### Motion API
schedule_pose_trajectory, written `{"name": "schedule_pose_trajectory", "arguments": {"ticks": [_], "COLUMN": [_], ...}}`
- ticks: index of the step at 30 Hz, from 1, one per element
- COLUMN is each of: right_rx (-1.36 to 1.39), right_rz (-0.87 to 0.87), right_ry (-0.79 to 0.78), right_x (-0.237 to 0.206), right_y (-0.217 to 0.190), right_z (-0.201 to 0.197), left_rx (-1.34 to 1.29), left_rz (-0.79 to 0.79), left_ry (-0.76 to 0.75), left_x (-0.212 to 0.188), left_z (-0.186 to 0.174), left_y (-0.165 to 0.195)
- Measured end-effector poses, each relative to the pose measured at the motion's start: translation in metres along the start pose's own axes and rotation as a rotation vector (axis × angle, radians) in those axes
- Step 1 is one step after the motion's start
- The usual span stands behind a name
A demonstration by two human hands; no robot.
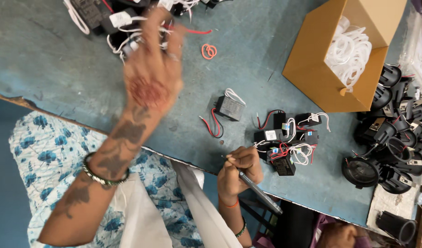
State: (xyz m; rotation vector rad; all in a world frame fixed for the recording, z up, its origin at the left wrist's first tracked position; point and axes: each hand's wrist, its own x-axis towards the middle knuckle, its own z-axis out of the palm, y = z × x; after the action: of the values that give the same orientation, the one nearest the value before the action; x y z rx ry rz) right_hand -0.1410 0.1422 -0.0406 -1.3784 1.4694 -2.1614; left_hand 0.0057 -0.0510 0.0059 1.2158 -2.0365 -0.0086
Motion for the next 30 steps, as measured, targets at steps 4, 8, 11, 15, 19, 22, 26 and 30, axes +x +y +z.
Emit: {"name": "schedule_pose_trajectory", "arguments": {"ticks": [4,8,11,15,19,22,26,30], "right_rx": [0.000,0.017,0.019,0.012,0.073,0.105,0.089,0.082], "right_rz": [0.023,0.014,0.031,0.016,0.009,0.003,0.005,-0.013], "right_ry": [0.019,0.008,0.022,0.027,0.062,0.067,0.062,0.036], "right_x": [0.001,0.002,0.002,0.000,-0.004,-0.006,-0.007,-0.005], "right_y": [-0.001,-0.001,-0.001,0.001,0.002,0.001,0.000,-0.001], "right_z": [0.000,-0.001,-0.001,-0.002,-0.004,-0.006,-0.007,-0.004], "left_rx": [-0.300,-0.467,-0.547,-0.651,-0.713,-0.645,-0.511,-0.439], "left_rz": [0.129,-0.049,-0.070,-0.073,0.009,-0.001,0.051,0.168], "left_ry": [-0.156,-0.396,-0.414,-0.449,-0.420,-0.381,-0.340,-0.170], "left_x": [-0.011,-0.019,-0.025,-0.046,-0.067,-0.077,-0.089,-0.106], "left_z": [0.011,0.031,0.036,0.027,0.012,0.002,-0.009,-0.015], "left_y": [0.046,0.064,0.066,0.069,0.072,0.068,0.054,0.042]}}
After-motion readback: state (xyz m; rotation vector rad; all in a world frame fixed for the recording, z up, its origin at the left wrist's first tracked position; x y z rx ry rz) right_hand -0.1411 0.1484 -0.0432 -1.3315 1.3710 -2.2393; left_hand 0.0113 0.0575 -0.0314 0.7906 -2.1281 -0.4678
